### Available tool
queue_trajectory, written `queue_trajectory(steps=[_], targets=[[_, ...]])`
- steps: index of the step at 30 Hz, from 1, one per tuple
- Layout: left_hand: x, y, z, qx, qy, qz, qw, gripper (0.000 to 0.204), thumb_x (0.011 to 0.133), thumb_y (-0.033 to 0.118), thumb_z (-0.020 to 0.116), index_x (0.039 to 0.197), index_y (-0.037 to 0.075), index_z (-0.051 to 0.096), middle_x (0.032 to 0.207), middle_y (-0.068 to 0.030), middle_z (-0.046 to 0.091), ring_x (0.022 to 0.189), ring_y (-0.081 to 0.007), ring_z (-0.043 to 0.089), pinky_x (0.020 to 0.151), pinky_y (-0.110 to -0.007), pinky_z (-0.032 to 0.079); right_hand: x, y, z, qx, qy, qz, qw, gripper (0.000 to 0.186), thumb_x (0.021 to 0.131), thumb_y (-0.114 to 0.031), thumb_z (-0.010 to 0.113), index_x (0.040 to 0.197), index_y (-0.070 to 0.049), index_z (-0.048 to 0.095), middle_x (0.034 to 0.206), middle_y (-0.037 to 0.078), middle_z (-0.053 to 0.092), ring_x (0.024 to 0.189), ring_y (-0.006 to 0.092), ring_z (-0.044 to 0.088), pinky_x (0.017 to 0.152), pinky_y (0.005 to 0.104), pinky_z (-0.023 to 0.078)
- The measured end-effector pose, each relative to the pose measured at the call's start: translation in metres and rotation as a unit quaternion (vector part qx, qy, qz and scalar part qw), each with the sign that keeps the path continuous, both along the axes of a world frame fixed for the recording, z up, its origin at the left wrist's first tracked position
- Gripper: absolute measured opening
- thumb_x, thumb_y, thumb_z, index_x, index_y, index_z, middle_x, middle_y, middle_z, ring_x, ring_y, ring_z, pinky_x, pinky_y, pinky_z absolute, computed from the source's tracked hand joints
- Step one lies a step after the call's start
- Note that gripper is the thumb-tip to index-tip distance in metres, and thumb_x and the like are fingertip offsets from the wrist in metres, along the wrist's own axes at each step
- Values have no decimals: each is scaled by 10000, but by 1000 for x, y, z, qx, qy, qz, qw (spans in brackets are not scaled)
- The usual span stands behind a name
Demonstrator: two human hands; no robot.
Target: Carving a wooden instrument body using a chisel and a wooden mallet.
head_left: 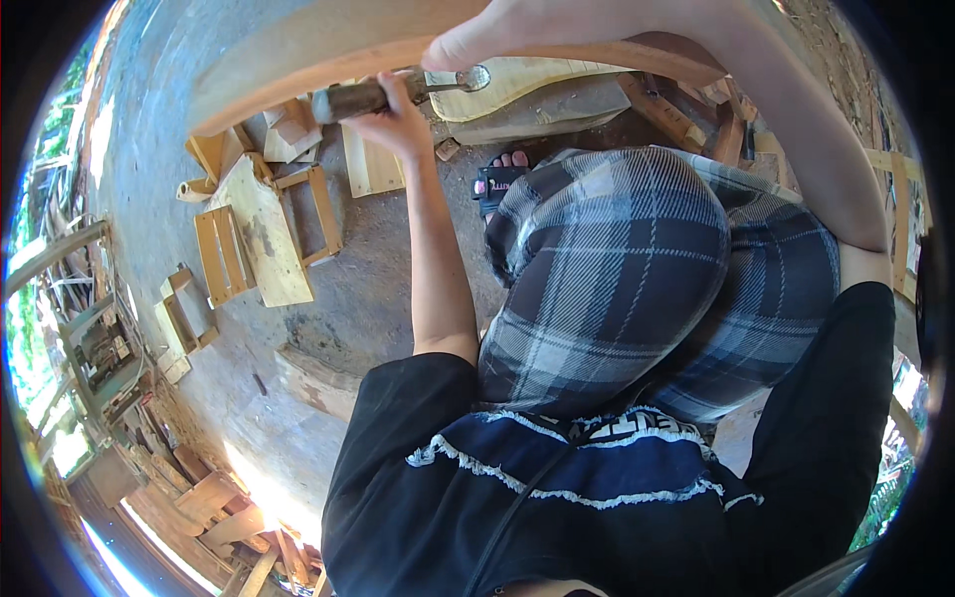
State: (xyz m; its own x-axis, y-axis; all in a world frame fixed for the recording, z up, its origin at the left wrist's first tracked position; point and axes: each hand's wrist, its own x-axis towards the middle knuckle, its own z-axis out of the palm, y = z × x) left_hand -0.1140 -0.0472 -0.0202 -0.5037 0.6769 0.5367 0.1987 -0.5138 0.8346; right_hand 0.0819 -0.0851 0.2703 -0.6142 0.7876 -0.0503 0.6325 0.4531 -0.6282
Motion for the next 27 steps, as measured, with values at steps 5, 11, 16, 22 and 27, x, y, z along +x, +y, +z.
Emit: queue_trajectory(steps=[5,11,16,22,27], targets=[[-5,-6,10,-22,-163,-14,986,437,944,116,559,1249,-17,276,1072,-196,557,816,-220,644,690,-313,587,18,13,-12,-62,-53,28,996,743,721,-282,668,1362,27,454,1175,259,614,1023,335,635,926,370,491],[-13,-3,14,-8,-84,-28,996,383,957,111,542,1220,-18,296,997,-167,604,775,-204,652,724,-309,560,20,14,-4,-71,-45,36,996,750,708,-274,669,1351,46,456,1170,262,615,1001,338,643,913,368,496],[4,0,17,3,-62,-47,997,344,937,98,575,1138,-18,322,925,-151,621,748,-204,658,729,-315,559,26,36,-50,83,-14,43,996,748,707,-275,663,1346,54,459,1127,259,634,987,333,647,912,364,492],[19,-1,20,39,-7,-91,995,297,892,103,661,1088,-58,507,932,-116,639,765,-152,631,727,-287,521,28,19,-13,-27,-33,24,999,754,710,-269,679,1353,53,451,1116,253,640,981,326,648,909,361,492],[21,-8,28,26,61,-95,993,330,869,109,691,1101,-59,527,968,-105,646,862,-177,626,794,-296,514,33,16,-19,-83,-41,29,995,763,708,-270,705,1357,42,452,1150,258,625,1006,335,639,915,362,487]])
